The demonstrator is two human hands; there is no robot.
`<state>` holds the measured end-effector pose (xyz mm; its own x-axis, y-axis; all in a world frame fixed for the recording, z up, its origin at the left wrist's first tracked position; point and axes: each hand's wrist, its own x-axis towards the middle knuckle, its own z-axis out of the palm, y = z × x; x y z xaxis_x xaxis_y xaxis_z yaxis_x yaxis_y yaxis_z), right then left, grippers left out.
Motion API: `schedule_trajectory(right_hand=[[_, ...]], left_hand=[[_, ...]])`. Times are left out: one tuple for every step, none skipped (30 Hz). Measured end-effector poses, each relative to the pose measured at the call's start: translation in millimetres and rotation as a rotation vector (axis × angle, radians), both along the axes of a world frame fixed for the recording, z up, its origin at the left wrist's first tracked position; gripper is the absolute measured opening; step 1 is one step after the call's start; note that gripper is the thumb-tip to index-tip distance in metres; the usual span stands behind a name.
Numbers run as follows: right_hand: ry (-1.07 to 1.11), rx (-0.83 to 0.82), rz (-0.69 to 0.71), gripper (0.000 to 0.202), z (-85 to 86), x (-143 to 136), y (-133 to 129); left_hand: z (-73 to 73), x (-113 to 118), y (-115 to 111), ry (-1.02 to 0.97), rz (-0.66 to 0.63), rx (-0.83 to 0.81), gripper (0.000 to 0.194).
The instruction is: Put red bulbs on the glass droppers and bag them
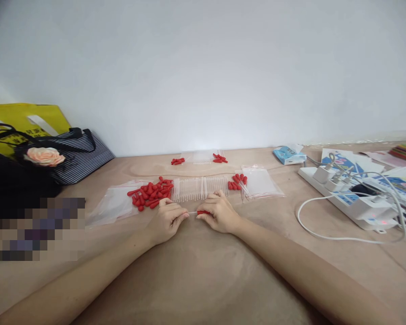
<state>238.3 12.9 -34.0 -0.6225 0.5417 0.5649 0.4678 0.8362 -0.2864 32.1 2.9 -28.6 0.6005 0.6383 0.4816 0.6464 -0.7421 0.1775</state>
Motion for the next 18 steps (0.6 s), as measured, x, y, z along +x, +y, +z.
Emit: schedule_trajectory(right_hand=[[-0.011,0.007,-0.001,0.023,-0.2,-0.1,0.2],[-0.021,0.015,-0.005,0.024,-0.5,-0.2,0.5],[-0.03,0.021,-0.011,0.024,-0.7,-0.2,0.7],[-0.038,0.025,-0.02,0.023,-1.0,-0.1,1.0],[-0.044,0.023,-0.032,0.022,-1.2,0.2,1.3],[-0.048,0.016,-0.045,0.021,-1.3,0.5,1.6],[-0.046,0.003,-0.058,0.02,-1.4,1.0,2.0],[-0.034,-0.017,-0.073,0.019,-1.6,1.5,2.4],[-0.006,-0.047,-0.088,0.018,-1.8,1.8,2.9],[0.043,-0.09,-0.105,0.018,-2.1,1.9,3.3],[0.114,-0.146,-0.119,0.019,-2.5,1.5,3.6],[0.199,-0.213,-0.126,0.021,-2.9,0.6,3.6],[0.287,-0.286,-0.123,0.023,-3.1,-0.8,3.5],[0.369,-0.357,-0.111,0.024,-3.1,-2.8,3.2],[0.439,-0.422,-0.095,0.024,-2.7,-5.0,3.0],[0.492,-0.48,-0.079,0.024,-1.6,-7.1,3.0],[0.532,-0.526,-0.072,0.025,0.2,-8.6,3.6],[0.563,-0.558,-0.078,0.026,2.8,-8.9,5.2]], left_hand=[[0.1,0.1,-0.2,0.002,0.002,-0.006,0.031],[0.2,0.2,-0.4,0.006,0.006,-0.013,0.031],[0.4,0.3,-0.6,0.011,0.011,-0.02,0.032],[0.9,0.4,-0.9,0.017,0.019,-0.028,0.033],[1.4,0.5,-1.2,0.022,0.026,-0.036,0.033],[2.1,0.7,-1.4,0.026,0.033,-0.043,0.033],[3.0,0.9,-1.7,0.026,0.04,-0.05,0.033],[3.8,1.3,-1.8,0.022,0.044,-0.058,0.033],[4.7,1.7,-1.9,0.016,0.048,-0.066,0.033],[5.6,2.3,-1.9,0.007,0.052,-0.078,0.033],[6.3,3.1,-1.8,-0.002,0.057,-0.093,0.034],[7.0,3.9,-1.6,-0.012,0.066,-0.112,0.034],[7.6,4.8,-1.3,-0.021,0.075,-0.132,0.035],[8.2,5.6,-1.1,-0.029,0.08,-0.152,0.036],[8.8,6.3,-1.0,-0.038,0.081,-0.17,0.037],[9.5,6.7,-0.9,-0.049,0.077,-0.184,0.036],[10.1,7.0,-1.0,-0.066,0.074,-0.193,0.035],[10.7,7.0,-1.2,-0.088,0.071,-0.2,0.032]])
